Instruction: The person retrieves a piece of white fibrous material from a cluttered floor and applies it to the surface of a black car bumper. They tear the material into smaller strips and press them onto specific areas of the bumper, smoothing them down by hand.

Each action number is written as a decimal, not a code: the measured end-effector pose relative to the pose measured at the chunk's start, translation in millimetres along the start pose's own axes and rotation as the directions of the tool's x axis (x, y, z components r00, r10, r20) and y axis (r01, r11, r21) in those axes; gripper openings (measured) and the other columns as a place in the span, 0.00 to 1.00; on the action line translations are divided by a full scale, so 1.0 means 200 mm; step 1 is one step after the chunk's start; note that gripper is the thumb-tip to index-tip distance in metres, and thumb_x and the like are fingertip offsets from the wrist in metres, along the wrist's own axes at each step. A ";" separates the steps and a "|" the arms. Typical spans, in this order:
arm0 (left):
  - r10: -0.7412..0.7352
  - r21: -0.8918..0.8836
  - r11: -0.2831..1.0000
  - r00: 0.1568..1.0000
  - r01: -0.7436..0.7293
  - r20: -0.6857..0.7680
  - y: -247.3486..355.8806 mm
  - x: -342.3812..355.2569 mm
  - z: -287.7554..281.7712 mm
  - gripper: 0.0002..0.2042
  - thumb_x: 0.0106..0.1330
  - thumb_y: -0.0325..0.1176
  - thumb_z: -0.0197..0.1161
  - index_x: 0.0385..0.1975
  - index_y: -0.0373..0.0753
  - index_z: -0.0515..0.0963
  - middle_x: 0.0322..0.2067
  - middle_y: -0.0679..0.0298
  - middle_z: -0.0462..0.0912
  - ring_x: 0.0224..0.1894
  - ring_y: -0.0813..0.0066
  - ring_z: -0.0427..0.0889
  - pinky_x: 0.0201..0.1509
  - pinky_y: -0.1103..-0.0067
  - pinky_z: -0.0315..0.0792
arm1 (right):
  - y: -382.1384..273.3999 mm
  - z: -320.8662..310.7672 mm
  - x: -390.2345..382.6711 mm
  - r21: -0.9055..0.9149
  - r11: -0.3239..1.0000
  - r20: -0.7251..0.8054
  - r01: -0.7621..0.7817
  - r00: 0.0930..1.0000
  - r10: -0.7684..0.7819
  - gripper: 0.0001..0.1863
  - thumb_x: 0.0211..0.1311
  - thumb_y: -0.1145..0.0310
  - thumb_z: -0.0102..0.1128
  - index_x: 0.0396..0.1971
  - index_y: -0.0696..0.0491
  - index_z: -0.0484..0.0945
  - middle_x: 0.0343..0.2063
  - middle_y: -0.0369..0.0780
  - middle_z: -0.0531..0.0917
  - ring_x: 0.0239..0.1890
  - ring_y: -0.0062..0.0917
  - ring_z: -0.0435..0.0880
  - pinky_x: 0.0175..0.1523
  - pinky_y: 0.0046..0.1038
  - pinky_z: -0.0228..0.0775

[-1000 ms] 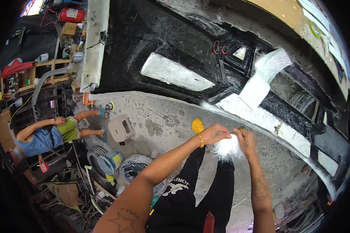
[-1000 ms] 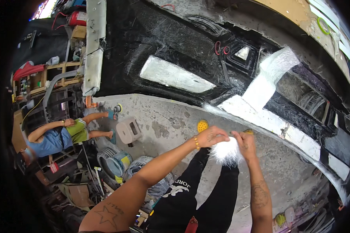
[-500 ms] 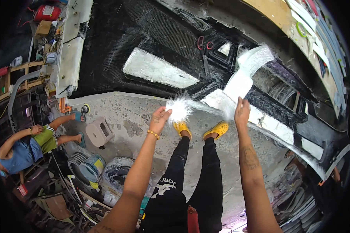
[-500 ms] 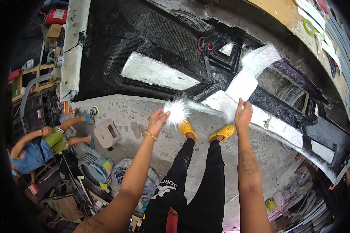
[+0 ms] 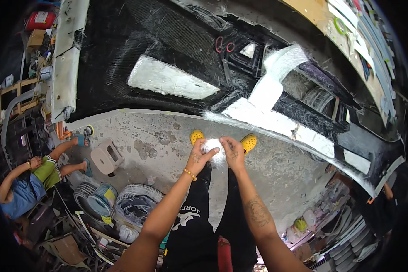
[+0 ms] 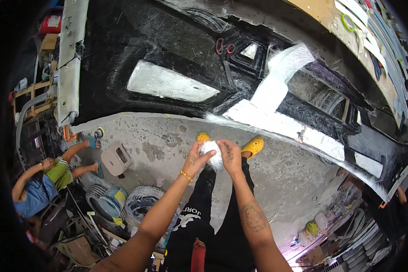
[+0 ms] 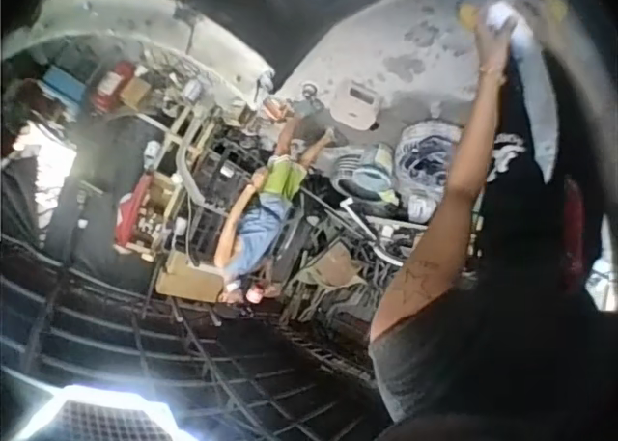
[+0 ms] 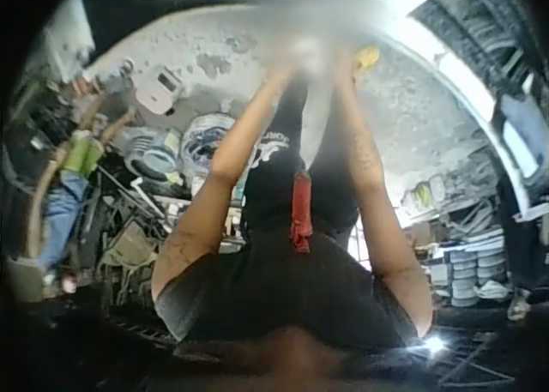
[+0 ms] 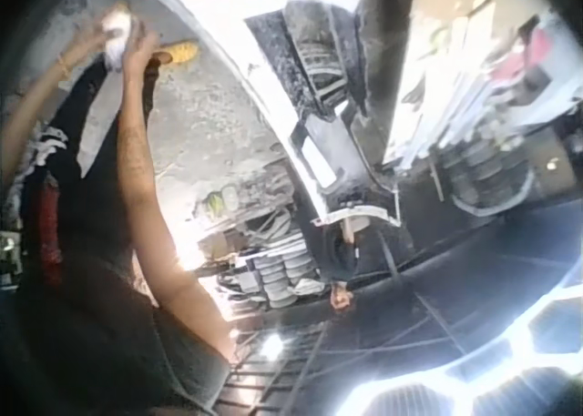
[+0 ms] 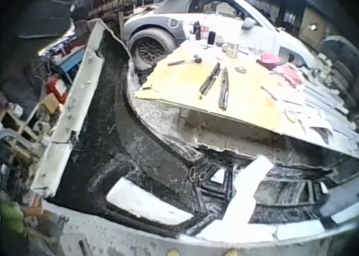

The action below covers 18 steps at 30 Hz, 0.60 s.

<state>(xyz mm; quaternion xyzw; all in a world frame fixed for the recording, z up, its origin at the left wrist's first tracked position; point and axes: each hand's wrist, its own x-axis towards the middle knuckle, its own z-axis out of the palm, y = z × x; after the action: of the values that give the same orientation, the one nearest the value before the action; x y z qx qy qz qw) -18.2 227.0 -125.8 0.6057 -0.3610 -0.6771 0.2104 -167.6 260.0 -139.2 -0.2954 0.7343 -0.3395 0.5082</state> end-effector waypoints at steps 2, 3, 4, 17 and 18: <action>-0.228 -0.116 0.967 0.974 0.226 -0.001 -0.04 -0.04 0.01 0.12 0.63 0.38 0.69 0.37 0.37 0.79 0.28 0.66 0.82 0.35 0.82 0.79 0.36 0.82 0.73 | 0.04 0.02 -0.03 0.114 0.991 -0.134 -0.076 0.987 0.091 0.14 0.65 0.63 0.61 0.38 0.61 0.82 0.31 0.47 0.85 0.33 0.27 0.82 0.41 0.26 0.70; -0.224 -0.074 0.970 0.971 0.231 0.089 -0.05 -0.03 -0.01 0.12 0.63 0.39 0.68 0.35 0.36 0.79 0.27 0.67 0.81 0.34 0.82 0.79 0.35 0.82 0.73 | 0.04 0.03 -0.04 0.174 0.979 -0.196 -0.107 0.971 0.140 0.14 0.66 0.63 0.61 0.38 0.60 0.82 0.31 0.46 0.85 0.33 0.27 0.82 0.41 0.26 0.70; -0.222 -0.032 0.972 0.958 0.231 0.180 -0.06 -0.02 -0.03 0.12 0.63 0.39 0.68 0.34 0.36 0.79 0.25 0.68 0.80 0.32 0.83 0.78 0.34 0.82 0.72 | 0.04 0.01 -0.04 0.174 0.968 -0.172 -0.183 0.962 0.213 0.17 0.66 0.59 0.61 0.36 0.61 0.83 0.31 0.46 0.86 0.34 0.28 0.83 0.43 0.27 0.71; -0.079 0.404 0.902 0.862 -0.152 0.500 0.21 0.17 -0.01 0.18 0.64 0.43 0.66 0.24 0.32 0.79 0.16 0.68 0.75 0.22 0.83 0.70 0.27 0.78 0.66 | -0.18 -0.20 0.20 -0.351 0.917 0.219 0.187 0.969 -0.114 0.27 0.64 0.50 0.59 0.20 0.63 0.78 0.18 0.57 0.75 0.24 0.55 0.75 0.30 0.45 0.66; -0.037 0.302 0.946 0.889 -0.117 0.457 0.19 0.14 0.01 0.18 0.64 0.44 0.66 0.23 0.31 0.79 0.15 0.68 0.75 0.22 0.83 0.70 0.27 0.78 0.66 | -0.17 -0.21 0.20 -0.372 0.910 0.174 0.181 0.977 -0.123 0.27 0.64 0.51 0.59 0.20 0.63 0.78 0.18 0.57 0.74 0.24 0.55 0.75 0.29 0.45 0.65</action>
<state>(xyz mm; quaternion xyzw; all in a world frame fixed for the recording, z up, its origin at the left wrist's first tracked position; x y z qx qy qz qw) -30.9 183.2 -116.6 0.4478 -0.5182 -0.7280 0.0321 -216.2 216.9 -122.6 -0.4702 0.7221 -0.2045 0.4645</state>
